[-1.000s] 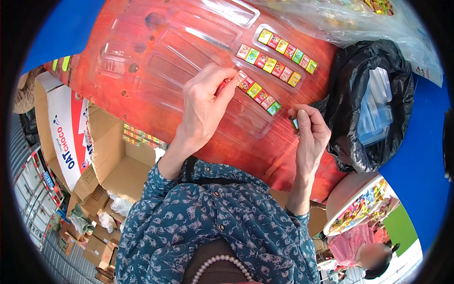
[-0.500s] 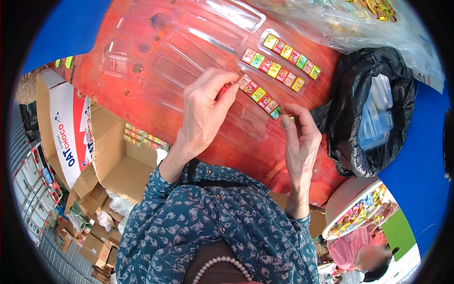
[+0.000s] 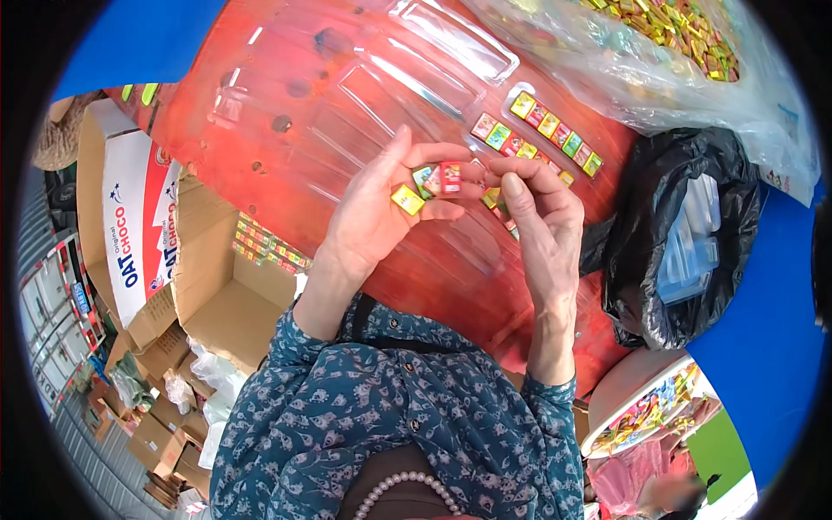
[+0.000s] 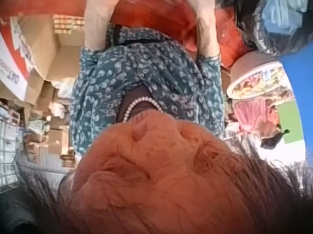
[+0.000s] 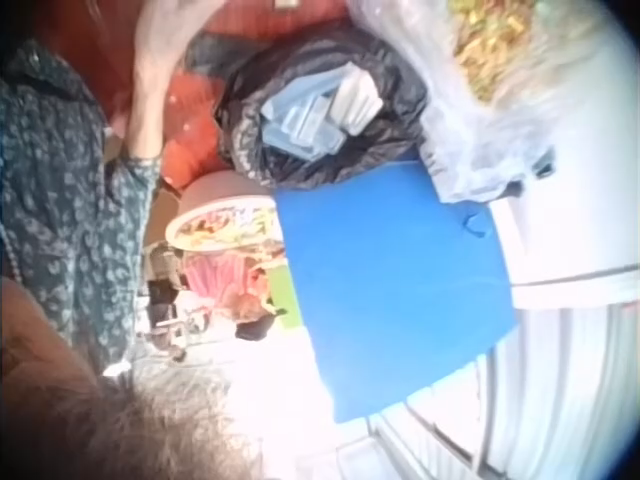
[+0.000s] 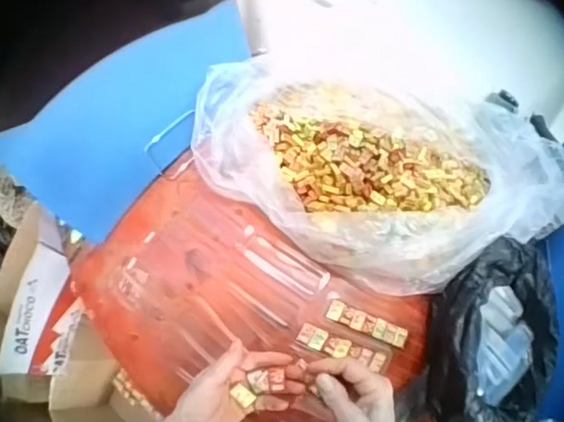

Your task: Sort small wrapped candies from a large plastic bag into organized rows on a red work surface.

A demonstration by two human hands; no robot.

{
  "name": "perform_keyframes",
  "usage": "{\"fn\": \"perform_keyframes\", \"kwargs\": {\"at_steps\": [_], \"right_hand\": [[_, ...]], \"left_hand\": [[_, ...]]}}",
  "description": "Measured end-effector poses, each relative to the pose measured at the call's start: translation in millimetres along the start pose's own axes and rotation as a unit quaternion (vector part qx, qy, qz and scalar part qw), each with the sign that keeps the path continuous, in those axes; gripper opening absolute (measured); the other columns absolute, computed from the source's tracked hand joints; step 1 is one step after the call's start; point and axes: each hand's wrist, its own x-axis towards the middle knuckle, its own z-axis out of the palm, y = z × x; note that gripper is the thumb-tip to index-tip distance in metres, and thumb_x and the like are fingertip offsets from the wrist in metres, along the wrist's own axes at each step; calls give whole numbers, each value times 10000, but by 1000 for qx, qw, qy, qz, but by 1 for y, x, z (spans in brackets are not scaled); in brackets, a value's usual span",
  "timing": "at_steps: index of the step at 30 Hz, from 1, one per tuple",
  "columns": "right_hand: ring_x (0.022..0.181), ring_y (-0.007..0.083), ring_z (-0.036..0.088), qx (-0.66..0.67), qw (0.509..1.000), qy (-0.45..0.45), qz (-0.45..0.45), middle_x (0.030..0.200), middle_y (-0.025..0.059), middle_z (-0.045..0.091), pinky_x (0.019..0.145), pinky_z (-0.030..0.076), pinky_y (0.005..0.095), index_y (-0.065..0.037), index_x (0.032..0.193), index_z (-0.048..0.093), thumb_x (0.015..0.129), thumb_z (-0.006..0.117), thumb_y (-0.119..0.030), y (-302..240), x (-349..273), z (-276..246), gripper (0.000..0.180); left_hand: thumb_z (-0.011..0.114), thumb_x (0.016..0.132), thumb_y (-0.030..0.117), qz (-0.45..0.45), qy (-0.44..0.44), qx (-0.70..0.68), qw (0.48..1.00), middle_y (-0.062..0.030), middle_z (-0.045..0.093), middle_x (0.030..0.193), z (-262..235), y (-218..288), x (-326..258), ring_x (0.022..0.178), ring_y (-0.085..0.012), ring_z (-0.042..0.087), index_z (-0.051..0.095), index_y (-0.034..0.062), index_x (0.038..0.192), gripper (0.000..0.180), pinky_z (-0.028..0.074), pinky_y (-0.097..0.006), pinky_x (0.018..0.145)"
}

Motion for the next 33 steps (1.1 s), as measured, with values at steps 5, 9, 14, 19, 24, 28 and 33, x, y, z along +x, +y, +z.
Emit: {"fn": "perform_keyframes", "kwargs": {"at_steps": [5,9,14,19,24,28,33], "right_hand": [[773,141,581,-173,978,-14,-115,842,76,603,704,453,266,-11,969,649,902,555,-59,1,6,15,125],[847,92,570,-299,940,-35,-157,904,20,636,783,451,234,11,985,647,922,565,-66,-5,8,18,129],[864,125,610,-35,997,-41,-52,950,78,659,757,483,262,27,1054,609,957,488,-78,9,12,5,188],[857,104,619,45,999,3,-14,943,68,649,765,495,228,39,1054,600,892,558,15,15,8,1,169],[795,112,621,-106,985,78,-112,907,76,641,718,495,243,32,980,623,833,605,50,27,19,0,149],[739,132,619,-186,960,85,-193,864,89,637,687,490,260,23,937,632,803,623,47,31,25,-4,136],[750,174,635,-181,968,75,-160,835,116,648,687,496,283,26,917,637,798,625,34,34,28,9,120]], "left_hand": [[283,1012,445,10,-4,-12,1000,-155,613,1128,-1,0,-2,980,-229,634,547,-59,1186,594,556,-358,801],[292,1012,437,17,-16,-28,999,-136,605,1157,-9,-1,-1,1060,-251,607,536,-58,1202,583,548,-382,831],[292,1015,418,18,-44,-32,998,-188,582,1196,-16,4,-2,1089,-280,593,501,-64,1236,570,525,-393,886],[287,1017,402,29,-21,-3,999,-235,561,1219,-18,1,-5,1104,-311,585,473,-64,1263,559,515,-388,906],[320,1015,369,61,1,52,997,-250,550,1233,-22,1,-8,1117,-330,577,486,-66,1249,521,508,-374,912],[325,1014,360,68,-5,21,997,-250,553,1229,-27,1,-7,1119,-330,576,492,-67,1241,511,509,-369,908],[330,1013,357,71,-4,23,997,-248,556,1225,-28,0,-6,1122,-330,575,495,-69,1233,507,507,-373,911]]}}
